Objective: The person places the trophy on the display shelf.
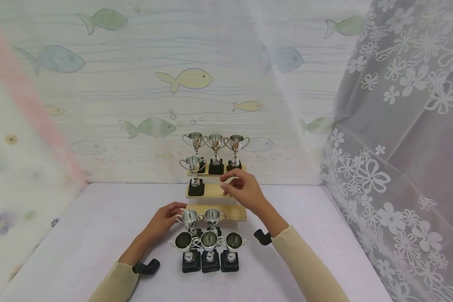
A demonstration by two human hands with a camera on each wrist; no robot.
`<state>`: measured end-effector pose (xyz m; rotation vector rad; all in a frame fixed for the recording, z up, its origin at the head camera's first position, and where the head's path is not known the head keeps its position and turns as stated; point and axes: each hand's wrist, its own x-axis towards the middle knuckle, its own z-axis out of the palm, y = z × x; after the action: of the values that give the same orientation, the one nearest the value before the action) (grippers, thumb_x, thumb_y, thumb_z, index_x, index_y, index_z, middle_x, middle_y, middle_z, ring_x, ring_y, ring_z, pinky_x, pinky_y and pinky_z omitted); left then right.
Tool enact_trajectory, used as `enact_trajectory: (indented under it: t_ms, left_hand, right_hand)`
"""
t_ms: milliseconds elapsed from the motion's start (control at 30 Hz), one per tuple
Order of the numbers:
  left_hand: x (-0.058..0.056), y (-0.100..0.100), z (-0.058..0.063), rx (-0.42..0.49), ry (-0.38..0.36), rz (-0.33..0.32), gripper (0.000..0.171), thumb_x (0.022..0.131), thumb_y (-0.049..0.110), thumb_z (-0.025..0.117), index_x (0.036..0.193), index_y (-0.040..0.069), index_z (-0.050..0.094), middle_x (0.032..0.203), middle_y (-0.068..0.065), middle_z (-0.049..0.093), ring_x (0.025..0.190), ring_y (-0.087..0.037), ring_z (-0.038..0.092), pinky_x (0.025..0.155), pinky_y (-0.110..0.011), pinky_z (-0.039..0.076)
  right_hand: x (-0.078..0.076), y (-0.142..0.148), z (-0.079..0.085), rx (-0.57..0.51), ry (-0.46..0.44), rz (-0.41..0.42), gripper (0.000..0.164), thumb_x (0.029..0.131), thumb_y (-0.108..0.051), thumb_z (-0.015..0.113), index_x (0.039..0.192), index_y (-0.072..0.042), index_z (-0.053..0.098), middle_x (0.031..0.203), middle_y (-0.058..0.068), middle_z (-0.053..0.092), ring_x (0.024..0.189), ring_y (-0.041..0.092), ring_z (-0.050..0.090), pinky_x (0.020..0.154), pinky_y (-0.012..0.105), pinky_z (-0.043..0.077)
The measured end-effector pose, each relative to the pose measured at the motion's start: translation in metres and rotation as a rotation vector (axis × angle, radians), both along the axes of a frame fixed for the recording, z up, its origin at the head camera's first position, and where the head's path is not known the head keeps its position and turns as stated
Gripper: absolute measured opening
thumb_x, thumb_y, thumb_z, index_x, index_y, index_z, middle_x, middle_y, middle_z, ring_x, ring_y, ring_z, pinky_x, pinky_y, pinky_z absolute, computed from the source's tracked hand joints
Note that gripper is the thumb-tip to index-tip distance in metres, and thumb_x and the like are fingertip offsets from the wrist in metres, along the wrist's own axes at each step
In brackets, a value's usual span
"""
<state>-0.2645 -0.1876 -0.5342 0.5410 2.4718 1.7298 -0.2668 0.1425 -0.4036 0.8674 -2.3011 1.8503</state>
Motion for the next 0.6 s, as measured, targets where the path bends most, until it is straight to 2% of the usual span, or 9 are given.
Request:
enact_trajectory:
  t_ms: [133,300,600]
  left_hand:
    - [0.000,0.000,0.000,-0.001,0.006,-0.009,0.032,0.107,0.014,0.065,0.136,0.001,0.065,0.095,-0.007,0.075,0.086,-0.013,0.065,0.077,-0.025,0.045]
    - [0.000,0.000,0.000,-0.010,0.009,-0.003,0.032,0.107,0.016,0.065,0.136,0.002,0.065,0.096,-0.004,0.076,0.087,-0.012,0.066,0.082,-0.024,0.045]
    - [-0.001,0.001,-0.001,-0.019,0.021,0.002,0.032,0.107,0.018,0.066,0.136,0.003,0.066,0.095,-0.001,0.077,0.088,-0.009,0.067,0.087,-0.024,0.045]
  right_hand:
    - [0.011,0.008,-0.004,-0.009,-0.023,-0.014,0.024,0.101,-0.005,0.071,0.124,0.000,0.068,0.115,0.022,0.068,0.083,0.026,0.072,0.074,0.038,0.058]
    - [0.021,0.018,-0.012,-0.039,-0.009,-0.004,0.022,0.101,-0.003,0.070,0.123,0.002,0.069,0.109,0.025,0.067,0.081,0.026,0.071,0.071,0.041,0.058]
    - [0.039,0.039,-0.033,-0.017,-0.003,-0.010,0.020,0.102,-0.001,0.069,0.122,0.000,0.070,0.099,0.033,0.065,0.079,0.023,0.070,0.069,0.031,0.058]
